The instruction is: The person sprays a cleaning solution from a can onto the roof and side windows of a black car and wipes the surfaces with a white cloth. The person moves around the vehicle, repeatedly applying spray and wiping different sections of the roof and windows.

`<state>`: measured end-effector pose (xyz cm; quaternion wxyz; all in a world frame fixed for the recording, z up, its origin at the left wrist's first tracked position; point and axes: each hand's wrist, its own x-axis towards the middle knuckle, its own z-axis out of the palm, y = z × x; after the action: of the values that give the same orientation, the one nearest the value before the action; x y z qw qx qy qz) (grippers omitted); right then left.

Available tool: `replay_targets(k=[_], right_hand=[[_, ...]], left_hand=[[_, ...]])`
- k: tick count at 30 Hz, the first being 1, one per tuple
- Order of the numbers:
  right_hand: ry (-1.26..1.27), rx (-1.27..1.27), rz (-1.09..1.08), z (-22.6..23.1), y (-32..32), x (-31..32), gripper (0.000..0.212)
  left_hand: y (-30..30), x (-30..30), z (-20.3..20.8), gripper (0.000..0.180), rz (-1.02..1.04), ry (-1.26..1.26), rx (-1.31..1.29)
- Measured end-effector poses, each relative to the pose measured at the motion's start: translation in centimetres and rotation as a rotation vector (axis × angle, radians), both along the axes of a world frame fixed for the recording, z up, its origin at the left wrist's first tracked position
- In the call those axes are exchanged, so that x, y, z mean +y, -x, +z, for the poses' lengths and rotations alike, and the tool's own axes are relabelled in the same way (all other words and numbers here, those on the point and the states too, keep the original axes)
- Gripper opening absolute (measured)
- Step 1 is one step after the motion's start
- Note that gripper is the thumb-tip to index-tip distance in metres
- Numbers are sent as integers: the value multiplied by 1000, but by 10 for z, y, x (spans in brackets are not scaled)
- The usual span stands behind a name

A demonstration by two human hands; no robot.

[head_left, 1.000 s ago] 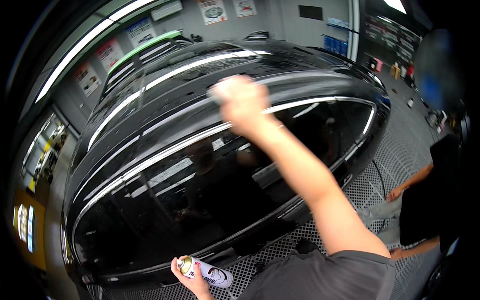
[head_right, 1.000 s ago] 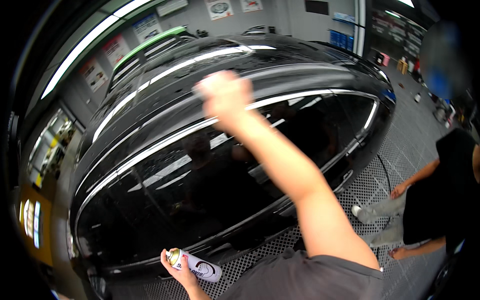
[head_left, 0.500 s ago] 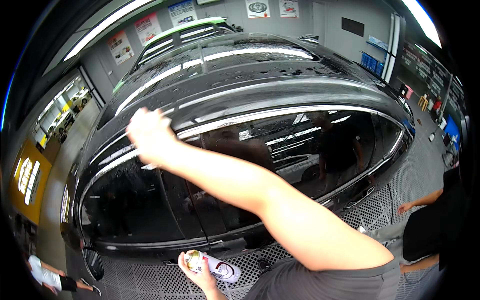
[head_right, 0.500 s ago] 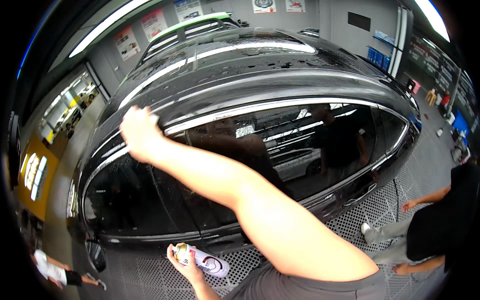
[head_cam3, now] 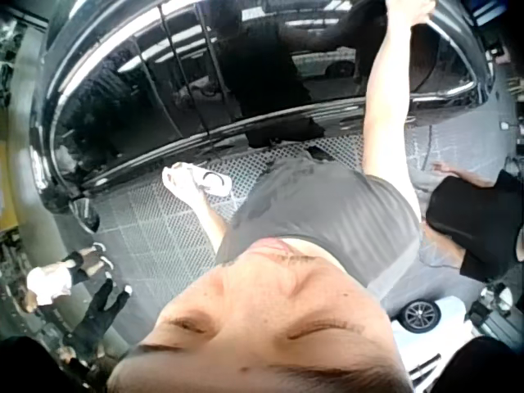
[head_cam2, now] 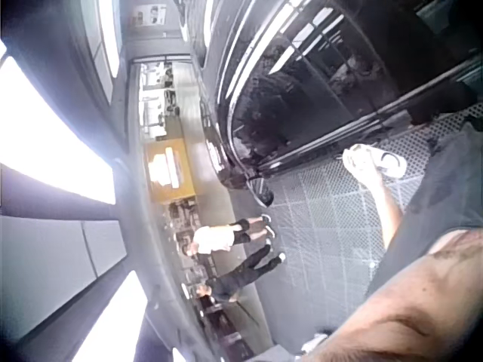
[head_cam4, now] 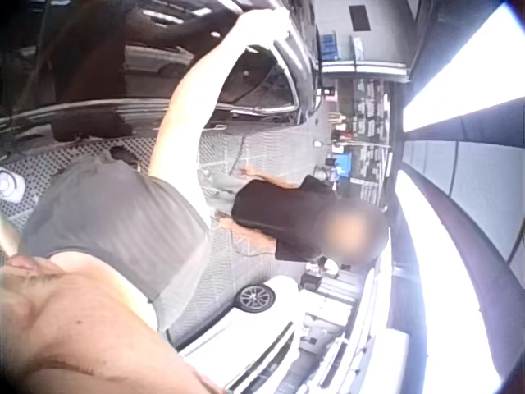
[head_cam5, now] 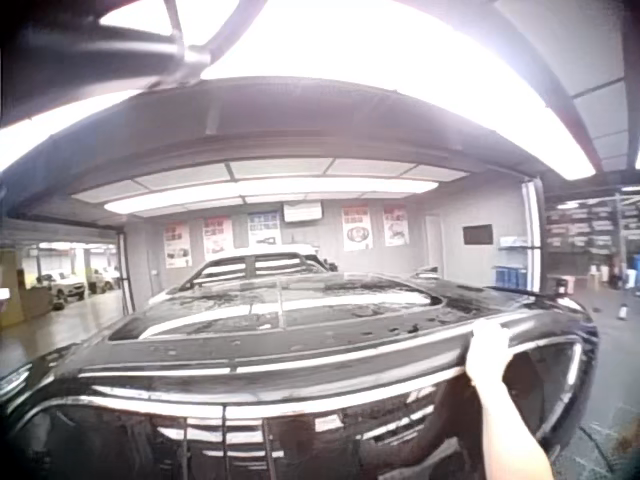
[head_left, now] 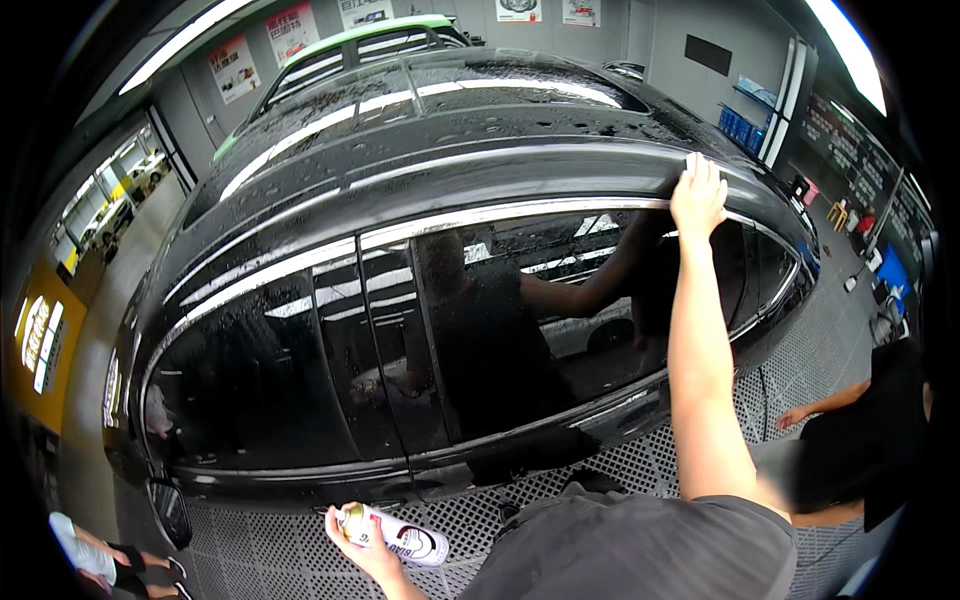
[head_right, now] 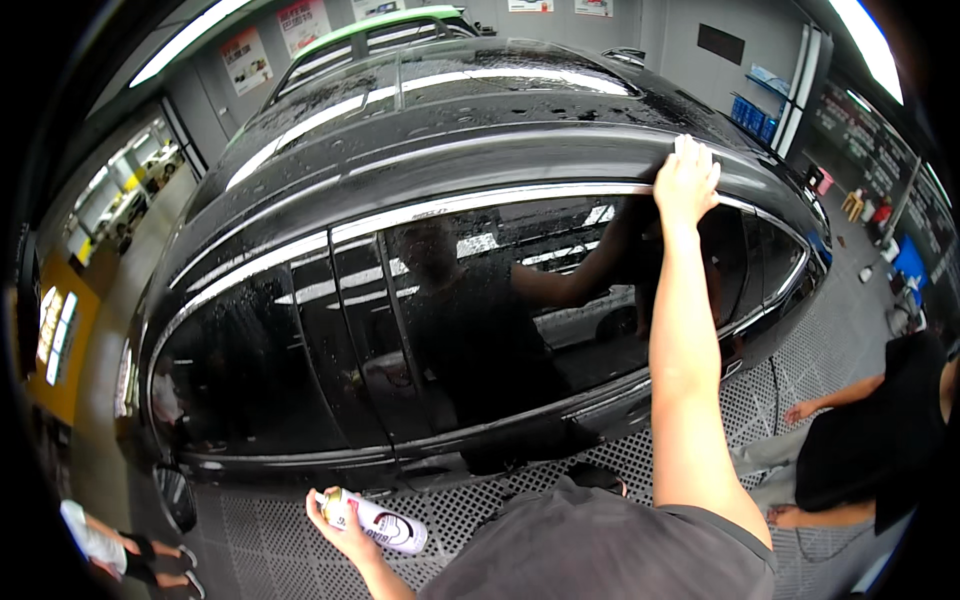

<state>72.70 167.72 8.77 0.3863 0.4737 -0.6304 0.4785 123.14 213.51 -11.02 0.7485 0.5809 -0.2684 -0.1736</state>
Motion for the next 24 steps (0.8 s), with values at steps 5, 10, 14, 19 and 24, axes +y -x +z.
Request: replay_targets(k=[5, 10, 14, 19, 24], right_hand=[[-12, 325, 523, 37, -161, 58, 45], [-188, 478, 974, -3, -204, 137, 59], [-191, 595, 1005, -8, -236, 143, 50], [-213, 688, 1026, -41, -281, 153, 45], [-405, 964, 1420, -144, -246, 208, 37]], left_hand=[[10, -21, -9, 72, -181, 52, -14], [36, -45, -5, 72, -255, 33, -57], [43, -45, -10, 73, -336, 19, -100], [41, -20, -7, 70, -194, -133, -221], [47, -10, 50, 62, -26, -649, -886]])
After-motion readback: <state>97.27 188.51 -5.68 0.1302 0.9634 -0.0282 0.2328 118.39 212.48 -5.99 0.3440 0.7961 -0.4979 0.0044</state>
